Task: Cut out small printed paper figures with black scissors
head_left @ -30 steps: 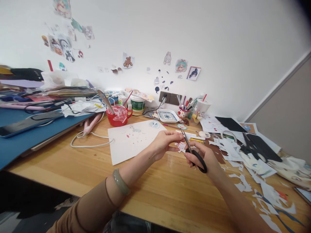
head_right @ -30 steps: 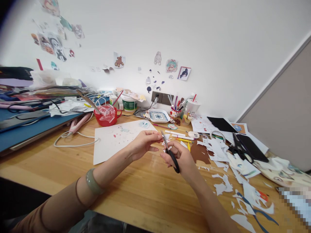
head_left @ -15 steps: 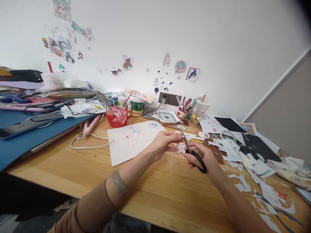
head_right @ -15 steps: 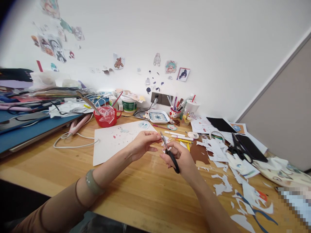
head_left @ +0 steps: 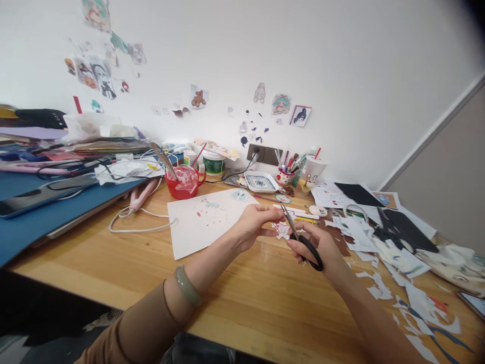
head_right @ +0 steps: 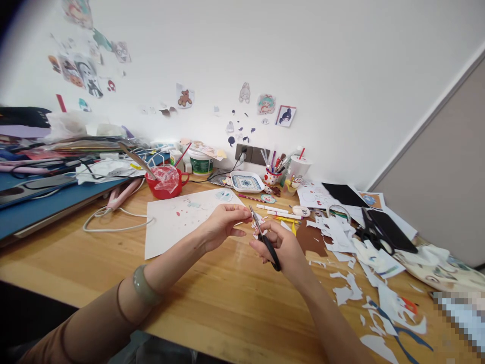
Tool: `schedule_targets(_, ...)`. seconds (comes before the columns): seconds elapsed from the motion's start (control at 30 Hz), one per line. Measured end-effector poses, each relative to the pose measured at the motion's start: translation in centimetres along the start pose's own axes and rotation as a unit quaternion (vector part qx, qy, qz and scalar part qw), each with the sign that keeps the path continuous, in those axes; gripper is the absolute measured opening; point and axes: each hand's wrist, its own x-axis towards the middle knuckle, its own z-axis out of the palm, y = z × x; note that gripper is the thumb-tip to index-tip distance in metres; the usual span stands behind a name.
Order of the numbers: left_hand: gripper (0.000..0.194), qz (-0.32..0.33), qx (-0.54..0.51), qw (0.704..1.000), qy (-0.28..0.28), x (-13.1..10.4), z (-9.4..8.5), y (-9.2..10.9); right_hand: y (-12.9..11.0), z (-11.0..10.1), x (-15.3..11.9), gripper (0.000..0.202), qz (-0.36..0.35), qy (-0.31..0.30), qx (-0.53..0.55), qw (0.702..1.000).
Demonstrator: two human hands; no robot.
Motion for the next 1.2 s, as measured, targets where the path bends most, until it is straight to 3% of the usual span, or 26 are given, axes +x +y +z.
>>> schedule_targets(1.2, 0.020, 0.002, 0.003, 1.000, -0.011, 0.13, 0.04, -0.37, 0.57, -0.19, 0.15, 0.021, -0.019, 0.013, -0.037, 0.999)
